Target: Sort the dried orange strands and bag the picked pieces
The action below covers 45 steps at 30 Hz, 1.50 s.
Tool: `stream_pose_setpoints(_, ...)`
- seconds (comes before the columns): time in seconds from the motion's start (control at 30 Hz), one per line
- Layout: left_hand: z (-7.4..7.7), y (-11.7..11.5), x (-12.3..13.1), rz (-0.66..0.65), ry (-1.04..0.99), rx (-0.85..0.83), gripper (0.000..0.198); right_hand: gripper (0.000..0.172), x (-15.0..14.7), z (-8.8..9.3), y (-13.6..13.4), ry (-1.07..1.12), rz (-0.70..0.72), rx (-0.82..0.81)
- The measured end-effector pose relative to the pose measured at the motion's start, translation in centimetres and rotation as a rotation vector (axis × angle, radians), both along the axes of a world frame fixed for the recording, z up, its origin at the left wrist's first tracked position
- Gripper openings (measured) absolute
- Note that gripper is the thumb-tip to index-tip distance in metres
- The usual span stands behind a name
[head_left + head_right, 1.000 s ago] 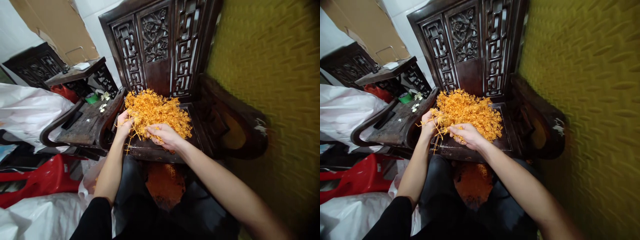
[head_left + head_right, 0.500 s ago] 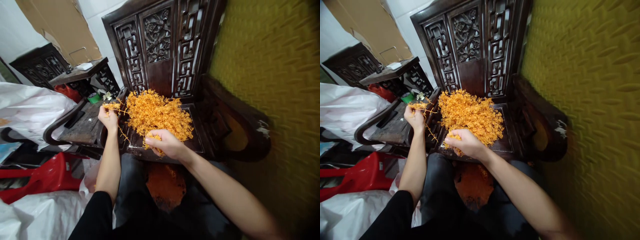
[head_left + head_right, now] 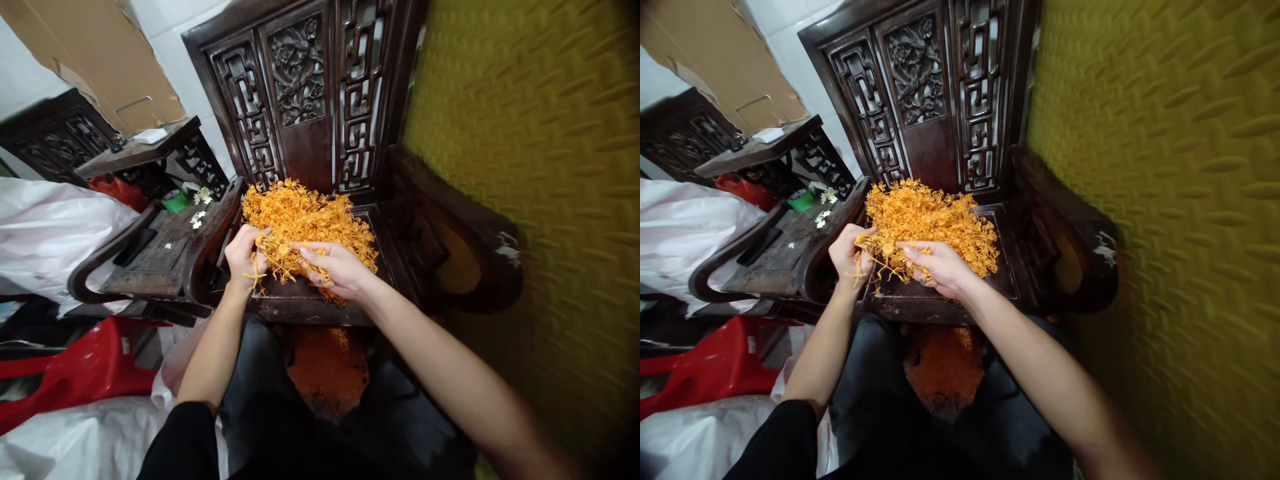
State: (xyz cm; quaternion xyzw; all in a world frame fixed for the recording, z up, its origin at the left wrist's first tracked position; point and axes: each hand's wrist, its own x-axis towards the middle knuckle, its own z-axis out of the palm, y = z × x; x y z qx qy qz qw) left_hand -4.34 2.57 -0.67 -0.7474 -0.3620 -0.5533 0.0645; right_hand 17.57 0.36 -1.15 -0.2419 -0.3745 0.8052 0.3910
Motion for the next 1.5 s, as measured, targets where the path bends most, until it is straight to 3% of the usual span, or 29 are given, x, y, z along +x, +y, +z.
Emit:
stream_pose_setpoints(0.17,0.2,-0.8,0.6,-0.042,0.251,0.176,0.024,0.047,-0.6,-0.1,-0.4,-0.002,0.051,0.056)
stream_pose_setpoints(0.23,0.3,-0.8,0.4,0.013,0.286,0.217,0.021,0.045,-0.8,0.0,-0.6,-0.047,0.011,0.108)
stream_pose_setpoints(0.37,0.4,-0.3,-0.4,0.284,0.051,0.236,0.012,0.043,-0.7,0.4,-0.8,-0.099,-0.125,0.113)
stream_pose_setpoints(0.57,0.4,1.1,-1.5,0.443,-0.132,0.081,0.008,0.043,-0.8,0.8,-0.8,-0.053,-0.158,0.132)
stream_pose_setpoints(0.7,0.9,2.2,-3.4,0.649,-0.43,0.125,0.008,0.043,0.6,1.4,-0.1,0.051,-0.33,0.055)
stream_pose_setpoints(0.73,0.9,2.2,-3.4,0.62,-0.455,0.119,0.007,0.043,1.1,1.5,0.2,0.075,-0.37,0.04)
stream_pose_setpoints(0.8,0.6,2.0,-2.2,0.415,-0.382,0.047,0.005,0.042,1.9,1.7,0.5,0.082,-0.38,0.049)
stream_pose_setpoints(0.9,0.1,1.3,1.1,0.086,-0.207,0.014,0.012,0.04,2.2,1.6,0.5,0.053,-0.246,0.108)
stream_pose_setpoints(1.0,0.0,0.8,3.6,-0.057,-0.134,0.058,0.012,0.037,1.9,1.3,0.2,0.082,-0.119,0.136)
stream_pose_setpoints(1.2,0.4,0.2,4.1,-0.068,-0.006,0.132,0.012,0.04,1.6,0.8,0.1,0.018,-0.078,0.074)
stream_pose_setpoints(1.37,0.4,-1.0,4.5,-0.132,0.177,0.136,0.02,0.048,0.9,1.1,-0.1,-0.041,-0.172,0.09)
stream_pose_setpoints(1.43,0.4,-1.1,4.3,-0.107,0.224,0.149,0.021,0.044,0.6,1.0,-0.2,-0.123,-0.237,0.143)
stream_pose_setpoints(1.5,0.7,-0.9,3.4,-0.003,0.153,0.202,0.016,0.037,0.6,0.9,-0.2,-0.279,-0.297,0.256)
